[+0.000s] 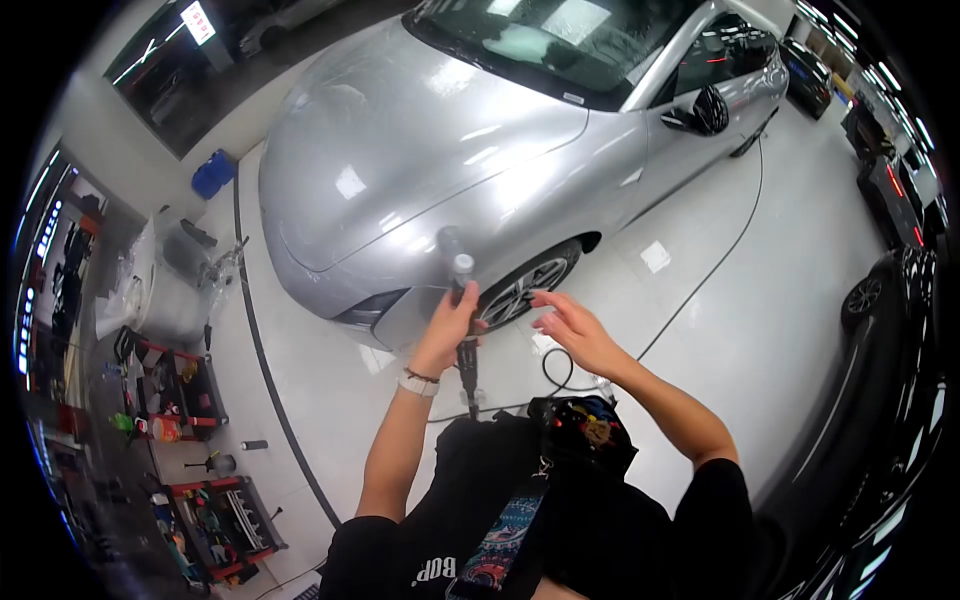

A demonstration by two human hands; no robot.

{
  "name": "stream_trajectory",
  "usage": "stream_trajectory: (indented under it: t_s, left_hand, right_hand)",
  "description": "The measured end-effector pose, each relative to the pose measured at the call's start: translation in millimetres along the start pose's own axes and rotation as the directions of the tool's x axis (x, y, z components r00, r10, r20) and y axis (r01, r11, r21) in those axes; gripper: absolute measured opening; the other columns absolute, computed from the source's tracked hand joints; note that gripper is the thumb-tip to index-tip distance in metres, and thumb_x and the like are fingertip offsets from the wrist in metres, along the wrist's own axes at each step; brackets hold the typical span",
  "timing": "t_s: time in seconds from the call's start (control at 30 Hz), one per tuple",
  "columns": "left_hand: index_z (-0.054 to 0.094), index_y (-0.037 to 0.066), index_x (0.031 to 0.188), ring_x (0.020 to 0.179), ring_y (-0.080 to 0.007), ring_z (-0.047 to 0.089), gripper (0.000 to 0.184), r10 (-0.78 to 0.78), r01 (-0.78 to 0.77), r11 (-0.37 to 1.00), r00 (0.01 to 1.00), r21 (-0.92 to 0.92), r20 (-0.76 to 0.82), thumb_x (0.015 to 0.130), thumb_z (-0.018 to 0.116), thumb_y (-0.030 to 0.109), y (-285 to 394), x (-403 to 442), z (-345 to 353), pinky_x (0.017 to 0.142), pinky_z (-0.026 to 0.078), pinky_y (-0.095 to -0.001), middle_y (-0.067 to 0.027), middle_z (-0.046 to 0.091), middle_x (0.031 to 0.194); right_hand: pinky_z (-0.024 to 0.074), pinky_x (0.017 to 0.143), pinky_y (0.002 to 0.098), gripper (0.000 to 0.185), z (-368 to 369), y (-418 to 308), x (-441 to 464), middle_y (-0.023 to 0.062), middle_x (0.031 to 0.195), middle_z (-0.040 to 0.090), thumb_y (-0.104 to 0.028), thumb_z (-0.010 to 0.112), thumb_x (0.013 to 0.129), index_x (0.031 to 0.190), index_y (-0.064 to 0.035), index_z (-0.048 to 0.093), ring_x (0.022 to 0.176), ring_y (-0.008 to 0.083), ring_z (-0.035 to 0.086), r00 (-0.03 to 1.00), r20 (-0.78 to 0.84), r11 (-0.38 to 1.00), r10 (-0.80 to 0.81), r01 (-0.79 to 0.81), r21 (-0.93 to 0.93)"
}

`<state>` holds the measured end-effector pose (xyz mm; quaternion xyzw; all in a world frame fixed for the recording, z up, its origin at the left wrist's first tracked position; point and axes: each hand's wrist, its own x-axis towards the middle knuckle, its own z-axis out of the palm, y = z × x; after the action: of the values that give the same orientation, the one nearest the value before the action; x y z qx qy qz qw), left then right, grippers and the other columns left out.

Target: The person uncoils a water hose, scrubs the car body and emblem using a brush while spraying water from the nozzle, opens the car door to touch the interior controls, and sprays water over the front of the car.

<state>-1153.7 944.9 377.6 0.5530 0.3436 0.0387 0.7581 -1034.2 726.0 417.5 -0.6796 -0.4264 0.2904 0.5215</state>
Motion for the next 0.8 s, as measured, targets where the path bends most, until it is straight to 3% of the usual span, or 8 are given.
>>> stream_trajectory:
  t_s: [0.03, 0.1, 0.23, 0.5, 0.57, 0.63, 0.73, 0.8]
  left_hand:
    - [0.051, 0.006, 0.118, 0.073, -0.0158, 0.061, 0.055, 0.015, -0.015, 1.000, 1.000, -0.008, 0.001, 0.097, 0.052, 0.057, 13, -3, 17, 0.052, 0.049, -0.0320, -0.0067, 0.054, 0.103]
    - [0.055, 0.007, 0.113, 0.070, -0.0164, 0.061, 0.053, 0.072, -0.059, 0.997, 0.966, -0.059, 0.247, 0.100, 0.044, 0.058, 17, 7, 28, 0.052, 0.049, -0.0317, -0.0049, 0.058, 0.090]
    - [0.059, 0.010, 0.105, 0.073, -0.0170, 0.061, 0.049, -0.055, 0.090, 0.974, 0.984, -0.207, 0.172, 0.103, 0.037, 0.054, 13, 9, 45, 0.061, 0.051, -0.0356, -0.0042, 0.062, 0.086]
    - [0.060, 0.007, 0.108, 0.088, -0.0146, 0.062, 0.046, 0.117, 0.042, 0.917, 0.922, -0.396, 0.368, 0.099, 0.051, 0.051, -9, 11, 16, 0.078, 0.051, -0.0311, -0.0019, 0.059, 0.091]
    - [0.059, 0.003, 0.108, 0.095, -0.0218, 0.063, 0.038, 0.033, 0.041, 0.967, 0.958, -0.250, 0.285, 0.102, 0.052, 0.040, -18, 13, -6, 0.081, 0.053, -0.0366, -0.0067, 0.060, 0.098]
    - [0.057, 0.000, 0.111, 0.098, -0.0271, 0.064, 0.039, 0.277, -0.272, 0.938, 0.961, 0.215, 0.005, 0.101, 0.053, 0.038, -39, 24, -43, 0.085, 0.054, -0.0399, -0.0133, 0.060, 0.106]
    - [0.056, -0.003, 0.113, 0.106, -0.0319, 0.062, 0.037, 0.024, -0.011, 0.961, 0.999, -0.275, 0.044, 0.100, 0.053, 0.032, -62, 48, -117, 0.092, 0.053, -0.0430, -0.0183, 0.059, 0.116]
    - [0.053, -0.005, 0.116, 0.109, -0.0324, 0.061, 0.035, 0.007, 0.073, 0.731, 0.994, -0.678, 0.113, 0.098, 0.052, 0.025, -84, 74, -158, 0.099, 0.050, -0.0455, -0.0182, 0.059, 0.122]
  right_hand:
    - [0.0495, 0.095, 0.0336, 0.061, 13, 24, 24, 0.0134, 0.133, 0.049, -0.039, 0.047, 0.104, 0.148, 0.0003, 0.032, 0.115, 0.0216, 0.058, 0.984, 0.059, 0.921, 0.167, -0.177, 0.347]
    - [0.0501, 0.091, 0.0318, 0.061, 34, 43, 61, 0.0092, 0.126, 0.053, -0.043, 0.049, 0.103, 0.146, -0.0011, 0.036, 0.105, 0.0165, 0.058, 0.974, 0.146, 0.808, 0.172, -0.225, 0.544]
    - [0.0507, 0.074, 0.0279, 0.049, 73, 53, 83, 0.0076, 0.097, 0.064, -0.043, 0.050, 0.102, 0.125, 0.0009, 0.055, 0.087, 0.0123, 0.061, 0.951, -0.185, 0.833, 0.248, -0.112, 0.542]
    - [0.0457, 0.048, 0.0276, 0.038, 59, 44, 101, 0.0023, 0.072, 0.055, -0.043, 0.051, 0.102, 0.095, -0.0061, 0.055, 0.054, 0.0116, 0.051, 0.899, -0.237, 0.647, 0.369, -0.065, 0.760]
    - [0.0456, 0.048, 0.0273, 0.036, 21, 36, 105, 0.0024, 0.072, 0.055, -0.042, 0.052, 0.102, 0.096, -0.0067, 0.054, 0.054, 0.0110, 0.051, 0.877, -0.301, 0.657, 0.373, -0.020, 0.754]
    - [0.0458, 0.049, 0.0290, 0.038, -25, 15, 101, 0.0030, 0.072, 0.053, -0.042, 0.051, 0.101, 0.092, -0.0056, 0.054, 0.054, 0.0130, 0.053, 0.782, -0.489, 0.774, 0.386, 0.014, 0.633]
    - [0.0451, 0.049, 0.0279, 0.036, -77, -8, 89, 0.0021, 0.070, 0.051, -0.039, 0.050, 0.101, 0.092, -0.0050, 0.054, 0.055, 0.0123, 0.053, 0.684, -0.656, 0.877, 0.318, 0.052, 0.478]
    - [0.0452, 0.050, 0.0272, 0.033, -83, -30, 80, 0.0014, 0.070, 0.052, -0.037, 0.050, 0.101, 0.097, -0.0049, 0.055, 0.054, 0.0113, 0.053, 0.750, -0.580, 0.918, 0.319, -0.091, 0.386]
